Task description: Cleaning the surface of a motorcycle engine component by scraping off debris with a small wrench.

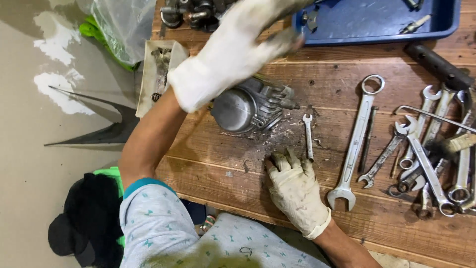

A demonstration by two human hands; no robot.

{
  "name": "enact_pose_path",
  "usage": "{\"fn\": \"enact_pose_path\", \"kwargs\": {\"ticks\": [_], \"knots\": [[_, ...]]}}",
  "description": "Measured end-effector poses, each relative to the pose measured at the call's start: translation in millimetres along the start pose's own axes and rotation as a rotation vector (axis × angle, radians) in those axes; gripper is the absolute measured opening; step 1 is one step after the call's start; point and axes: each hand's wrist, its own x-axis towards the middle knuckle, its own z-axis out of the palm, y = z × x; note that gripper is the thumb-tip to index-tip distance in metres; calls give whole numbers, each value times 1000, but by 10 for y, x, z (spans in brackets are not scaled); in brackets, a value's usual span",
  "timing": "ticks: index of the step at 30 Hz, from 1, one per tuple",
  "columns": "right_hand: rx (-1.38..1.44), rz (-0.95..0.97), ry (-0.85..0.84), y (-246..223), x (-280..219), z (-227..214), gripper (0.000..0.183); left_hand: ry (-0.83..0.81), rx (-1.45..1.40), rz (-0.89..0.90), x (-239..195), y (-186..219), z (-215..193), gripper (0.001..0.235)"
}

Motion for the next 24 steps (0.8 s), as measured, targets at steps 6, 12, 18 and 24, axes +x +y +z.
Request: {"fn": "enact_pose_path", "kwargs": {"ticks": [6, 12, 18, 24], "knots": [[-53, -3, -76, 4, 27, -94, 60, -39, 134, 14, -839, 128, -168, 55], [-47, -5, 119, -19, 95, -224, 40, -166, 107, -83, -1260, -7, -164, 91], [-3, -40, 102, 13, 119, -225, 46, -180, 40, -5, -1330, -48, -44, 109], [2, -52, 104, 30, 80, -159, 50, -220, 139, -19, -1307, -31, -5, 90]]}}
